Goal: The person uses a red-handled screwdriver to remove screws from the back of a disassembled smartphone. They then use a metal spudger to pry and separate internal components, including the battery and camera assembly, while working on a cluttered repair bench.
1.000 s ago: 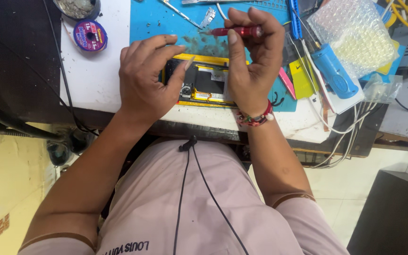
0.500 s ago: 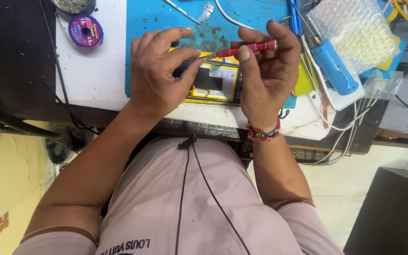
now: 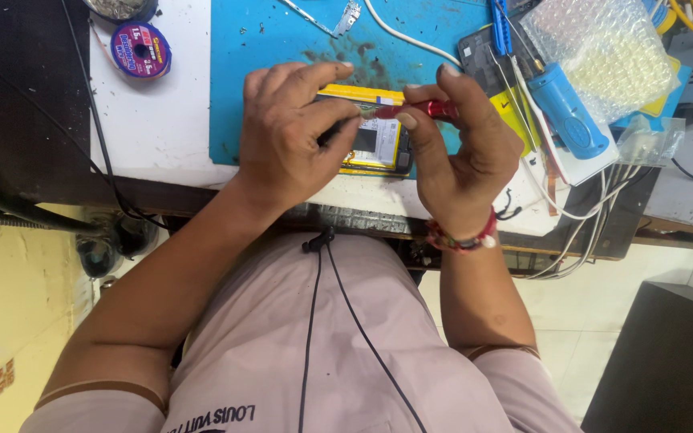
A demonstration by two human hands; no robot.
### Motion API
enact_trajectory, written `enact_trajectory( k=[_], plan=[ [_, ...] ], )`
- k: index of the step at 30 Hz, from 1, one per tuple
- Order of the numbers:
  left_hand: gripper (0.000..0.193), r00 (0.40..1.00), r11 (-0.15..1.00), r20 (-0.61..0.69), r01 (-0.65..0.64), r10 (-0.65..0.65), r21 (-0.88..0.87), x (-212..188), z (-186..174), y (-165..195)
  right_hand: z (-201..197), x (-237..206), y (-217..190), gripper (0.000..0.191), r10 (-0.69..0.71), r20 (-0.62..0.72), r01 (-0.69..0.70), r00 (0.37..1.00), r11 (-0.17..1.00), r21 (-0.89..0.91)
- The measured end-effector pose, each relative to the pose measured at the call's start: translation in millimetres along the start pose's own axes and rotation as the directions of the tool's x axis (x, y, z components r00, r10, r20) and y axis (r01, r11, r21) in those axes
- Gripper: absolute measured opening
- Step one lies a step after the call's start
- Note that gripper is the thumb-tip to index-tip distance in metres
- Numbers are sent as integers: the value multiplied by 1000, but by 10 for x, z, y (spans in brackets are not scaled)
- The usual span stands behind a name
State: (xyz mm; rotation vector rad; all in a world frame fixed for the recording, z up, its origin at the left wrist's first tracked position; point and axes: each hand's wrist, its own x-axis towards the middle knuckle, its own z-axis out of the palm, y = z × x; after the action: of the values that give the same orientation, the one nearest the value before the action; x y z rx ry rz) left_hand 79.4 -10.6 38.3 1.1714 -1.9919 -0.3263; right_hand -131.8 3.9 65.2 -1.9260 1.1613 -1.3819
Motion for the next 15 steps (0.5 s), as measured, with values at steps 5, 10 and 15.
enact_trajectory(
  k=[5,10,15],
  plan=[
    [75,989,1000,144,-22,23,-3,2,27,118,-221,-18,18,41,55,2,-55,998,996,75],
    [72,951,996,302,-80,62,47,-48,40,164,-349,-53,158,39,41,17,-40,999,998,-40],
    [66,952,992,297,-102,76,72,-102,74,159,-323,-101,208,38,35,63,-30,997,996,-88]
  ],
)
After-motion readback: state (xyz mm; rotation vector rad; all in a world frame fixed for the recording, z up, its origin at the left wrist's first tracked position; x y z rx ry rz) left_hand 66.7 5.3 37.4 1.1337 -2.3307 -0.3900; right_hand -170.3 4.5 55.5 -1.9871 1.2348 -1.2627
